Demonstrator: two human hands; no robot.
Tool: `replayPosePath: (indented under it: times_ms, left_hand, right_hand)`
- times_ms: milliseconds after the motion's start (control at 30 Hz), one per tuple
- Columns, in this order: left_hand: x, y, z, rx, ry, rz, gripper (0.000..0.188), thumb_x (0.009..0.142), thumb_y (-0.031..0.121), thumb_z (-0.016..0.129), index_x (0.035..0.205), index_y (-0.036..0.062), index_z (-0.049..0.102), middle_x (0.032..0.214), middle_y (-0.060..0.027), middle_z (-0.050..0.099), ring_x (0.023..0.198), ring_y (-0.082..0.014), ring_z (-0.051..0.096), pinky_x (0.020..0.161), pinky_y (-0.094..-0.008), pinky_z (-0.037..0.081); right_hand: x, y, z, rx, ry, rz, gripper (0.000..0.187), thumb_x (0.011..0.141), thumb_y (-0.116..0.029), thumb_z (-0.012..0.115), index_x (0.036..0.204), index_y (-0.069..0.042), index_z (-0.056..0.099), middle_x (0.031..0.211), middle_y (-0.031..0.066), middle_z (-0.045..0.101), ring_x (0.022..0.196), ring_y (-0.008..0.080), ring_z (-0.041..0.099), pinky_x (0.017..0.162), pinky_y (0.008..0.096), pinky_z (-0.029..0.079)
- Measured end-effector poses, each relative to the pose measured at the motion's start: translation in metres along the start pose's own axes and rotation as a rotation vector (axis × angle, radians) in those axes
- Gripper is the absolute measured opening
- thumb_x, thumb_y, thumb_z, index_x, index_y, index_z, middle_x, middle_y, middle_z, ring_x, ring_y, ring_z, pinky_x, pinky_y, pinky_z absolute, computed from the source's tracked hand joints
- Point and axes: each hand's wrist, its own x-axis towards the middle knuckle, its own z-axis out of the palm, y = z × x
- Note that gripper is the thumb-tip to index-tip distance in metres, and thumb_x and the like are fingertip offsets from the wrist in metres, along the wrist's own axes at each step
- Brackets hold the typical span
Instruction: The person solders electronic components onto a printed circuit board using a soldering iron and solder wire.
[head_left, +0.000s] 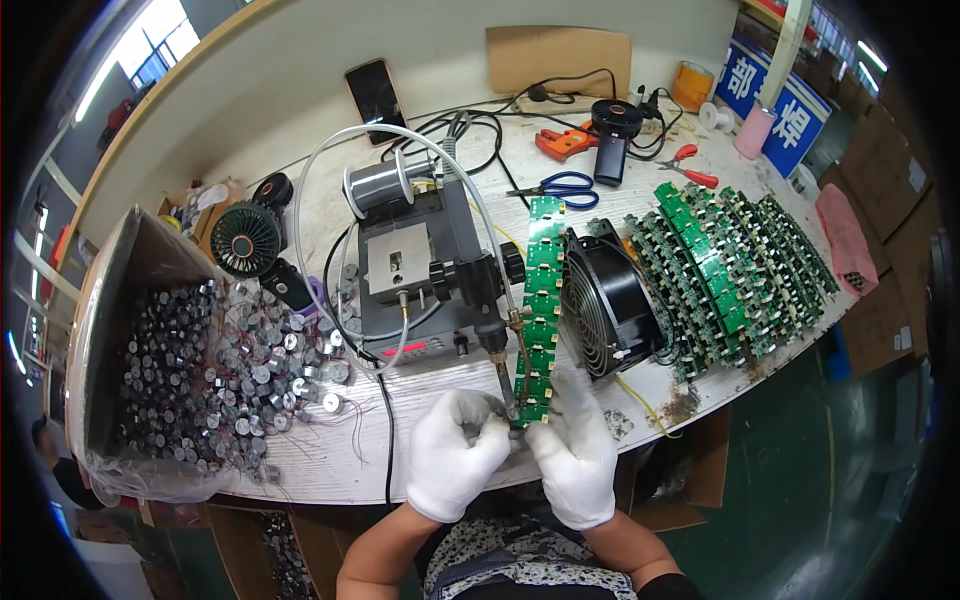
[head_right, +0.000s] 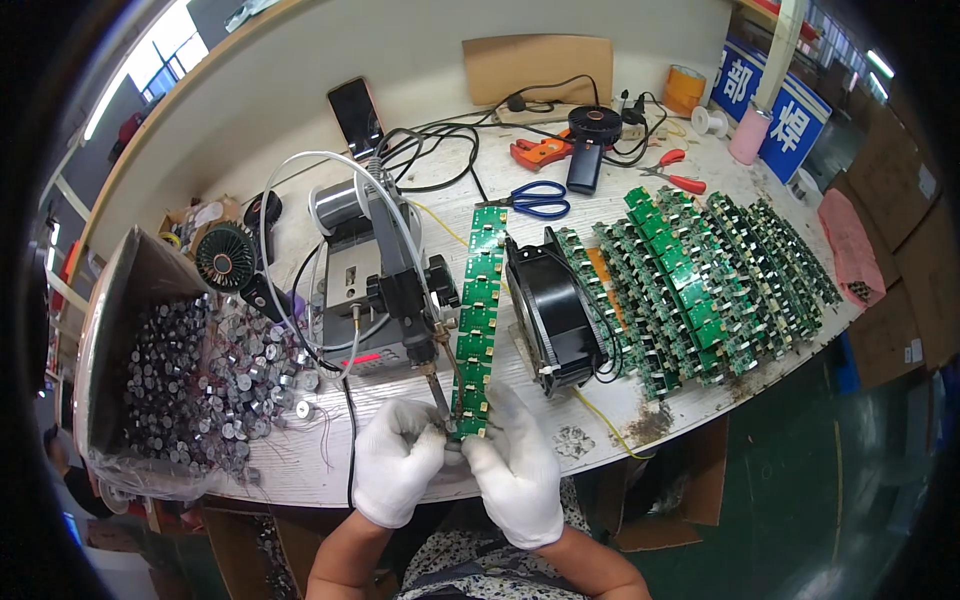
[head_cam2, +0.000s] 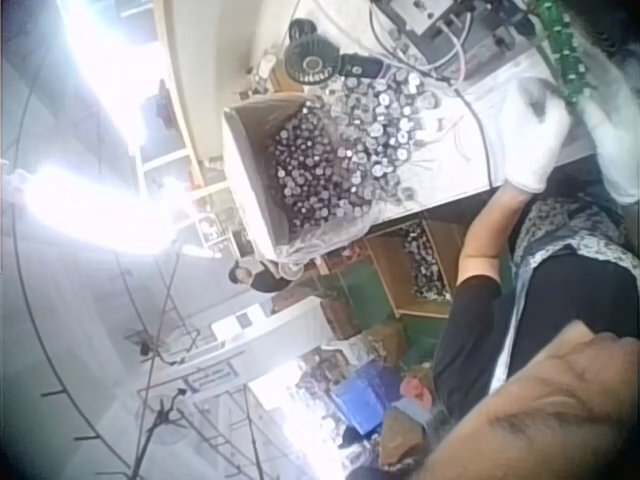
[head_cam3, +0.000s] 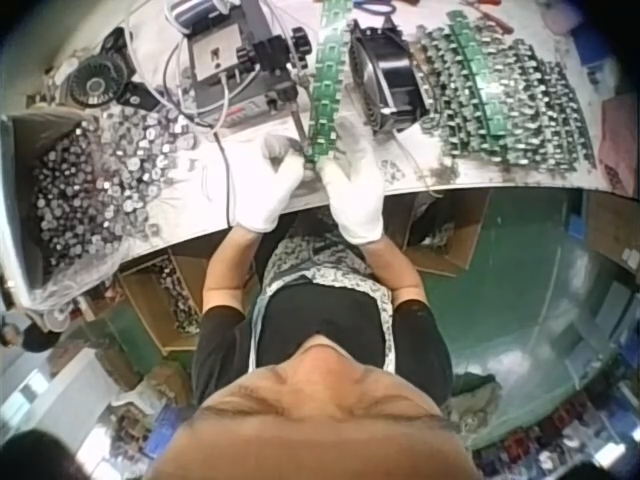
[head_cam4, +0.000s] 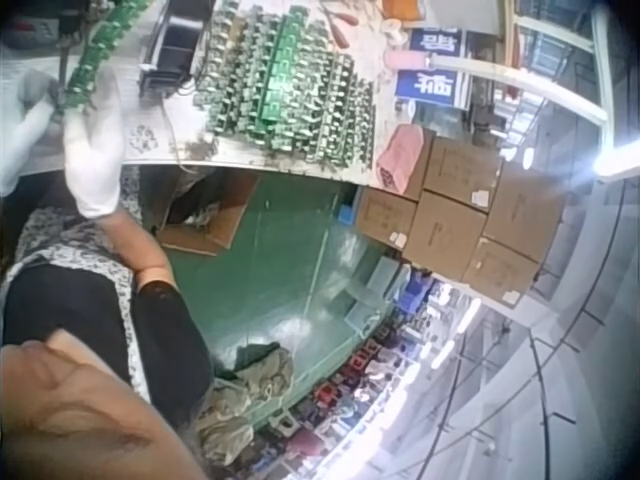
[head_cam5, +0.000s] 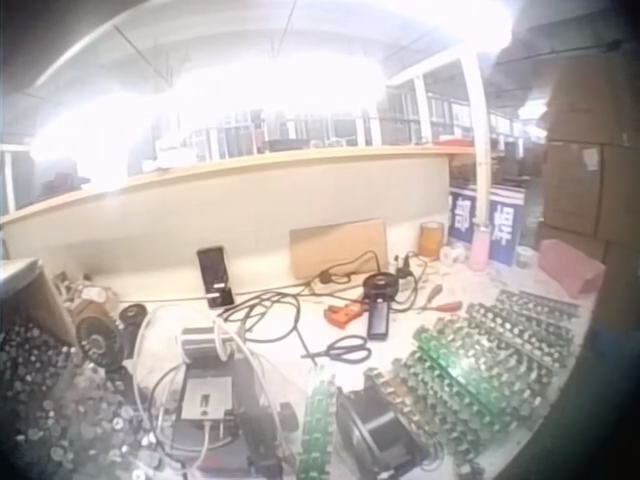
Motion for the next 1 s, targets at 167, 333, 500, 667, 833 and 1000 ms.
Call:
replayPosePath:
  times_ms: [167, 333, 500, 667, 833, 1000]
  left_hand:
    - [0.001, 0.000, 0.004, -0.050, 0.057, 0.029, 0.009, 0.085, -0.003, 0.061, 0.087, -0.0045, 0.052, 0.084, -0.0113, 0.064, 0.069, -0.0133, 0.063, 0.061, -0.0260, 0.054]
    - [0.000, -0.003, 0.004, -0.065, 0.115, -0.015, 0.014, 0.080, -0.001, 0.068, 0.081, -0.0018, 0.054, 0.081, -0.0084, 0.065, 0.065, -0.0071, 0.056, 0.058, -0.0237, 0.049]
    - [-0.001, -0.003, 0.005, -0.072, 0.119, -0.022, 0.013, 0.081, 0.001, 0.069, 0.085, -0.0018, 0.058, 0.072, -0.0044, 0.062, 0.062, -0.0049, 0.053, 0.056, -0.0228, 0.047]
    - [-0.004, -0.012, 0.005, -0.065, 0.110, -0.030, 0.012, 0.081, 0.002, 0.068, 0.087, -0.0018, 0.058, 0.070, -0.0031, 0.061, 0.061, -0.0045, 0.053, 0.056, -0.0221, 0.047]
    - [-0.004, -0.010, 0.006, -0.100, 0.111, -0.055, 0.012, 0.082, 0.002, 0.067, 0.088, -0.0017, 0.058, 0.070, -0.0032, 0.061, 0.061, -0.0045, 0.054, 0.056, -0.0219, 0.047]
    - [-0.003, -0.008, 0.004, -0.093, 0.094, -0.081, 0.012, 0.082, 0.003, 0.068, 0.087, -0.0019, 0.058, 0.071, -0.0044, 0.062, 0.062, -0.0061, 0.055, 0.057, -0.0230, 0.048]
  right_hand:
    - [0.000, 0.001, 0.000, 0.021, 0.030, 0.009, 0.058, 0.090, 0.011, 0.049, 0.144, 0.007, 0.027, 0.129, 0.0163, 0.050, 0.113, 0.0225, 0.056, 0.096, 0.0357, 0.049]
    - [0.001, 0.002, 0.000, 0.014, 0.022, 0.001, 0.059, 0.090, 0.011, 0.049, 0.144, 0.007, 0.027, 0.129, 0.0165, 0.050, 0.113, 0.0227, 0.056, 0.096, 0.0360, 0.049]
    - [0.001, 0.003, -0.001, 0.014, 0.016, 0.011, 0.059, 0.090, 0.011, 0.049, 0.144, 0.007, 0.026, 0.128, 0.0167, 0.050, 0.112, 0.0223, 0.056, 0.095, 0.0358, 0.050]
    - [0.000, 0.005, -0.004, -0.008, 0.000, 0.078, 0.059, 0.090, 0.010, 0.048, 0.145, 0.006, 0.026, 0.129, 0.0165, 0.050, 0.111, 0.0216, 0.056, 0.093, 0.0349, 0.051]
    - [0.002, 0.001, -0.003, -0.027, 0.006, 0.087, 0.058, 0.090, 0.009, 0.049, 0.144, 0.006, 0.027, 0.131, 0.0160, 0.049, 0.110, 0.0206, 0.056, 0.093, 0.0339, 0.051]
    - [0.001, 0.003, -0.004, -0.018, 0.002, 0.099, 0.058, 0.090, 0.009, 0.049, 0.144, 0.007, 0.027, 0.132, 0.0156, 0.048, 0.111, 0.0197, 0.056, 0.093, 0.0332, 0.050]
